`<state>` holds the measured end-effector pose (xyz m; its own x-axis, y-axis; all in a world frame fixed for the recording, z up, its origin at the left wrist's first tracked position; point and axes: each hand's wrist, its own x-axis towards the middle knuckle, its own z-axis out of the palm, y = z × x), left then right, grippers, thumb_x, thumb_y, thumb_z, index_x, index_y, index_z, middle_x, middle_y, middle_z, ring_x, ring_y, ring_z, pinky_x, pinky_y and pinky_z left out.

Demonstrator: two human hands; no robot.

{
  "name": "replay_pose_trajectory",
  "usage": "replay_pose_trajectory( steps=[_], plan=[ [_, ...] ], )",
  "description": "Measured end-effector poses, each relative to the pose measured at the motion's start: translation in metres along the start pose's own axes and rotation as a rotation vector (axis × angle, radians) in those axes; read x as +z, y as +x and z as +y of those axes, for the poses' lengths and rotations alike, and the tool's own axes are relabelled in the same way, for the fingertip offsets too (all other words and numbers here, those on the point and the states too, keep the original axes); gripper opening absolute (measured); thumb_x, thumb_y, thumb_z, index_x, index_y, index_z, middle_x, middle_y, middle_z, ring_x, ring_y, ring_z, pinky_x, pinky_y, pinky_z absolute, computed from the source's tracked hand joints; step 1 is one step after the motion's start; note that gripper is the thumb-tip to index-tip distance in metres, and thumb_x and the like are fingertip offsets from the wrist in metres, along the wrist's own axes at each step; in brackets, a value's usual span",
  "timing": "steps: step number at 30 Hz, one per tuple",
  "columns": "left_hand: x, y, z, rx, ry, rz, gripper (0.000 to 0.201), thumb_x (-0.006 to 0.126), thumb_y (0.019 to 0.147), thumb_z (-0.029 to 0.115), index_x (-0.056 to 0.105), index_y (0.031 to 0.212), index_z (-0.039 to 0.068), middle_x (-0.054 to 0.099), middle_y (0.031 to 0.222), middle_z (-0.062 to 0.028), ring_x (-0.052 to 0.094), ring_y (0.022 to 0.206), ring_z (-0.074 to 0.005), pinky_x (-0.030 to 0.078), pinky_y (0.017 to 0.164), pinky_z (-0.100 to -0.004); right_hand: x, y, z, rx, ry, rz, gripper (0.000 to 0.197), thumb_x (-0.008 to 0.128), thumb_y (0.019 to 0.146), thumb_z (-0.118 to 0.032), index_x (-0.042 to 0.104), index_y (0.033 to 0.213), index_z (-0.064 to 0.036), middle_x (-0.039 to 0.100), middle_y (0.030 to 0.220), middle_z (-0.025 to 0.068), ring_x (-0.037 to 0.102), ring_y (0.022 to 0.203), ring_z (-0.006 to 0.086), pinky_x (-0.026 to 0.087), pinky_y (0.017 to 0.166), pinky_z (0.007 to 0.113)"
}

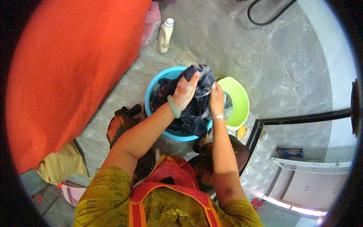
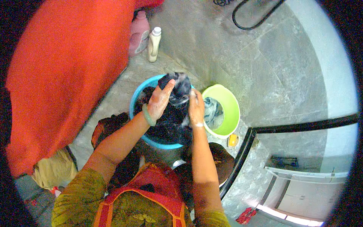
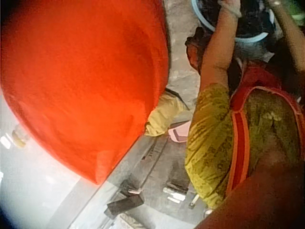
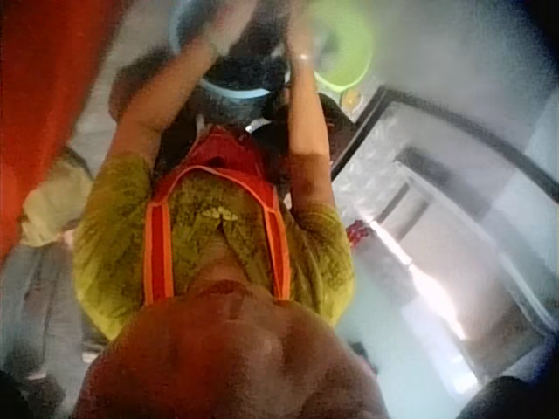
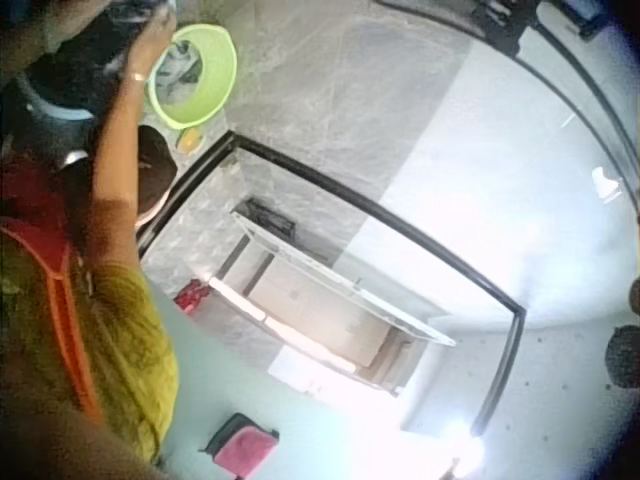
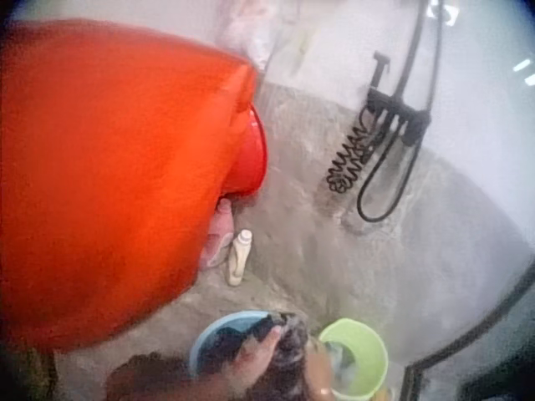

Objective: The person washes dark clothing by hand in a blue tub of soapy water, scrubbing different parts of the garment and occasionally using a yellow sponge to apply more soap.

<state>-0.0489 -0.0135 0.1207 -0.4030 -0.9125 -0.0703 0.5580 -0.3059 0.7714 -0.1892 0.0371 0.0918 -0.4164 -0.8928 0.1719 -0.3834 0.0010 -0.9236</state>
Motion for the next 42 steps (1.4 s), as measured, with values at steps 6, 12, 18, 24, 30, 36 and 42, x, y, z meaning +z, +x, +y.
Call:
replay_pose_trajectory(
  steps=[6, 12, 18, 24, 30, 36, 42],
  plan=[
    [0.003, -0.03, -0.052, -0.196, -0.015, -0.198, 0.065, 0.036, 0.085, 0.055, 0.04, 0.125, 0.003, 0.049, 0.113, -0.0103, 0.044, 0.103, -0.0184, 0.033, 0.091, -0.0276, 0.017, -0.047, -0.033, -0.102, 0.031, -0.14, 0.057, 0.05, 0.085, -0.024, 0.026, 0.131, 0.0017, 0.031, 0.134, 0.0175, 0.027, 0.125, 0.0251, 0.02, 0.102, 0.033],
    [-0.038, -0.034, -0.114, -0.601, -0.339, 0.012, 0.052, 0.033, 0.087, 0.053, 0.048, 0.112, 0.01, 0.054, 0.104, -0.0054, 0.052, 0.096, -0.0208, 0.04, 0.086, -0.0349, 0.002, -0.085, -0.007, 0.239, -0.274, -0.266, 0.034, 0.057, 0.077, -0.017, 0.055, 0.105, 0.0028, 0.058, 0.103, 0.0192, 0.056, 0.095, 0.0262, 0.041, 0.084, 0.031],
    [-0.072, -0.03, -0.075, -0.662, -0.439, 0.164, 0.033, 0.045, 0.086, 0.033, 0.043, 0.099, 0.003, 0.055, 0.085, -0.0163, 0.058, 0.085, -0.0315, 0.053, 0.064, -0.0382, 0.034, -0.134, -0.073, -0.031, -0.427, -0.246, 0.031, 0.063, 0.073, -0.031, 0.06, 0.088, -0.0035, 0.058, 0.089, 0.0175, 0.058, 0.08, 0.0326, 0.046, 0.073, 0.036],
    [-0.053, -0.056, -0.096, -0.054, 0.588, -0.134, 0.032, 0.051, 0.08, 0.012, 0.047, 0.111, 0.005, 0.055, 0.107, -0.0102, 0.055, 0.093, -0.0238, 0.044, 0.084, -0.0353, 0.037, -0.038, 0.001, 0.11, -0.627, 0.036, 0.031, 0.054, 0.077, -0.036, 0.057, 0.075, -0.0053, 0.058, 0.073, 0.0196, 0.057, 0.066, 0.0365, 0.046, 0.059, 0.045],
    [-0.064, -0.033, -0.069, -0.582, -0.651, -0.138, 0.028, 0.042, 0.088, 0.027, 0.053, 0.105, 0.009, 0.055, 0.103, -0.0083, 0.053, 0.094, -0.0191, 0.044, 0.081, -0.0319, 0.053, -0.073, -0.031, -0.252, -0.558, -0.037, 0.022, 0.063, 0.068, -0.023, 0.056, 0.079, -0.0044, 0.054, 0.085, 0.0152, 0.05, 0.087, 0.0356, 0.043, 0.073, 0.042],
    [-0.061, -0.026, -0.084, -0.568, -0.335, 0.113, 0.033, 0.052, 0.082, 0.032, 0.053, 0.107, 0.01, 0.054, 0.107, -0.0029, 0.049, 0.102, -0.0169, 0.04, 0.086, -0.0353, 0.058, -0.024, 0.005, 0.23, -0.416, 0.08, 0.022, 0.058, 0.072, -0.023, 0.05, 0.071, -0.0024, 0.056, 0.067, 0.0192, 0.054, 0.06, 0.0366, 0.042, 0.055, 0.042],
    [-0.064, -0.028, -0.054, -0.563, -0.343, 0.09, 0.031, 0.051, 0.081, 0.034, 0.055, 0.1, 0.009, 0.058, 0.094, -0.0065, 0.054, 0.09, -0.0185, 0.043, 0.082, -0.0346, 0.073, -0.07, -0.012, -0.302, -0.439, 0.079, 0.016, 0.06, 0.071, -0.017, 0.053, 0.077, -0.0036, 0.055, 0.084, 0.0158, 0.052, 0.08, 0.0335, 0.042, 0.068, 0.041]
  ],
)
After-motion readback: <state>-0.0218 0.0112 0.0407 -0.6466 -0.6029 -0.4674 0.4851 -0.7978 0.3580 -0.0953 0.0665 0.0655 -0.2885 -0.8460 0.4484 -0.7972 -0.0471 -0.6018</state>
